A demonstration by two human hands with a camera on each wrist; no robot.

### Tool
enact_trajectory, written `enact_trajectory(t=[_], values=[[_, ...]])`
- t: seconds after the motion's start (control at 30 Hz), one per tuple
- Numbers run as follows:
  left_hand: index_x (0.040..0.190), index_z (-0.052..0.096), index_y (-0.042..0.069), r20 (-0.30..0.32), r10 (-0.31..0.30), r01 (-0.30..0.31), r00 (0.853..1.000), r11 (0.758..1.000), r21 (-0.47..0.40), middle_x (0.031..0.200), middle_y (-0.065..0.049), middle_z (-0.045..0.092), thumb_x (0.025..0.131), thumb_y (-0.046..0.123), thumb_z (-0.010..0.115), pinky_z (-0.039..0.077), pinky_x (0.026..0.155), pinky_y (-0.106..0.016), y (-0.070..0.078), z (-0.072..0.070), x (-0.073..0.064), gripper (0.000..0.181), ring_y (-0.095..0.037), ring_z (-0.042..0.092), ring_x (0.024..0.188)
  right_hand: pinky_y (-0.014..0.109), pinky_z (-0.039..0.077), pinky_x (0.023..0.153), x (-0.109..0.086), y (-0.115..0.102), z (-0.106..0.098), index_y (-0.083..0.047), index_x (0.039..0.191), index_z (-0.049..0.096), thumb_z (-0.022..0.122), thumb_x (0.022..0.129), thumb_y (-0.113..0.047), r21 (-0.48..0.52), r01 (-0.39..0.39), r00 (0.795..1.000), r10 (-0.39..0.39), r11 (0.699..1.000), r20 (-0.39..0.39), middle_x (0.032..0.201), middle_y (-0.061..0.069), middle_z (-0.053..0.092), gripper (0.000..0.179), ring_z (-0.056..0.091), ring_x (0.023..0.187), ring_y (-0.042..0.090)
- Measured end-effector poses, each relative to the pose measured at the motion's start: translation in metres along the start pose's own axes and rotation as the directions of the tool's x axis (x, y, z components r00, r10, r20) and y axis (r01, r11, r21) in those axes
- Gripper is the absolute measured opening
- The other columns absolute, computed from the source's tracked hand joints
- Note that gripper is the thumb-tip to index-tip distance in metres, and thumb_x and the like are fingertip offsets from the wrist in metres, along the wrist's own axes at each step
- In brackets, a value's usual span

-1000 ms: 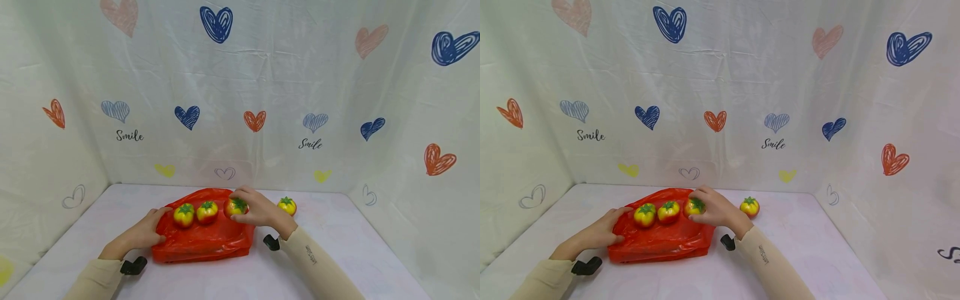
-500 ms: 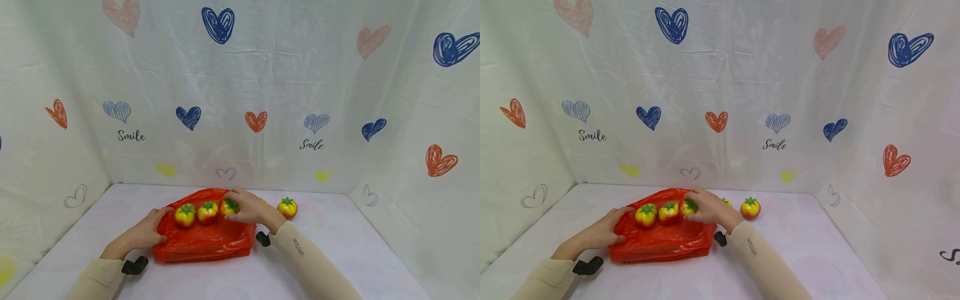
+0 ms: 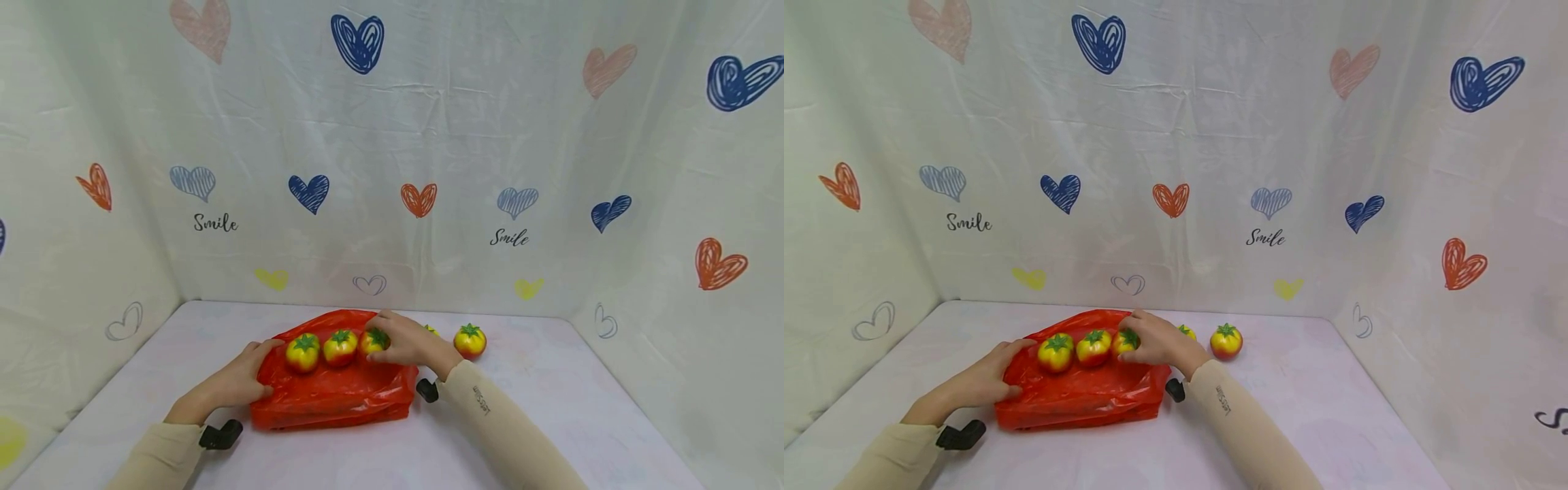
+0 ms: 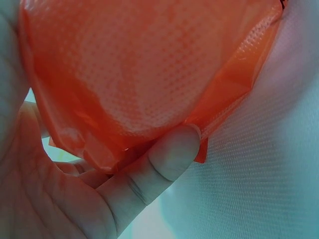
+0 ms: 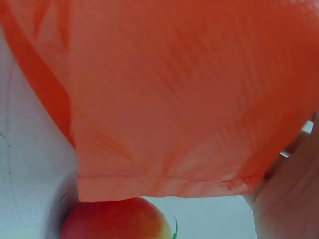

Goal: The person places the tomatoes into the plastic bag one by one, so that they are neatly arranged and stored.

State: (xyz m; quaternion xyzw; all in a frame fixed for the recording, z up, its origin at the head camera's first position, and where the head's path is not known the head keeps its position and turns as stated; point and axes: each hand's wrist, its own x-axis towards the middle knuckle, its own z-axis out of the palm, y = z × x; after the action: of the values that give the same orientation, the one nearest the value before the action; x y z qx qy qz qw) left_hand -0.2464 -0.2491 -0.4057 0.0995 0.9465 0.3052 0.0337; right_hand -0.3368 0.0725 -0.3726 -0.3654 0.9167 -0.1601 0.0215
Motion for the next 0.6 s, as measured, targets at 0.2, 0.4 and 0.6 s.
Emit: enact_trajectory(t=[0.2, 0.4, 0.6], values=[[0.14, 0.036, 0.005, -0.002, -0.001, 0.001, 1.0, 1.0, 0.0, 0.127, -0.023, 0.04, 0.067, 0.003, 0.074, 0.051, 0.081, -0.056, 0.0007, -0.0002, -0.0003, 0.082, -0.035, 0.049, 0.106, 0.035, 0.049, 0.092, 0.0034, 0.0018, 0.002, -0.026, 0.125, 0.059, 0.072, 0.08, -0.045, 0.006, -0.005, 1.0, 0.005, 1.0, 0.015, 0.122, -0.009, 0.052, 0.05, 0.051, 0.107, 0.01], [0.14, 0.037, 0.006, -0.001, 0.0, 0.0, 1.0, 1.0, 0.0, 0.129, -0.024, 0.039, 0.068, 0.004, 0.074, 0.05, 0.081, -0.057, 0.0016, -0.0001, -0.001, 0.081, -0.037, 0.048, 0.108, 0.035, 0.047, 0.094, 0.006, 0.0026, 0.0032, -0.025, 0.124, 0.06, 0.072, 0.08, -0.044, -0.004, -0.009, 1.0, 0.009, 1.0, 0.029, 0.121, -0.009, 0.053, 0.05, 0.051, 0.106, 0.011], [0.139, 0.037, 0.006, -0.003, 0.004, -0.004, 1.0, 1.0, -0.004, 0.126, -0.022, 0.041, 0.067, 0.003, 0.074, 0.051, 0.081, -0.055, 0.0025, 0.0003, -0.0016, 0.081, -0.034, 0.049, 0.106, 0.036, 0.046, 0.096, 0.0075, 0.0026, 0.0035, -0.024, 0.125, 0.06, 0.071, 0.081, -0.044, -0.029, -0.025, 0.999, 0.026, 0.999, 0.045, 0.122, -0.006, 0.053, 0.05, 0.051, 0.107, 0.012]])
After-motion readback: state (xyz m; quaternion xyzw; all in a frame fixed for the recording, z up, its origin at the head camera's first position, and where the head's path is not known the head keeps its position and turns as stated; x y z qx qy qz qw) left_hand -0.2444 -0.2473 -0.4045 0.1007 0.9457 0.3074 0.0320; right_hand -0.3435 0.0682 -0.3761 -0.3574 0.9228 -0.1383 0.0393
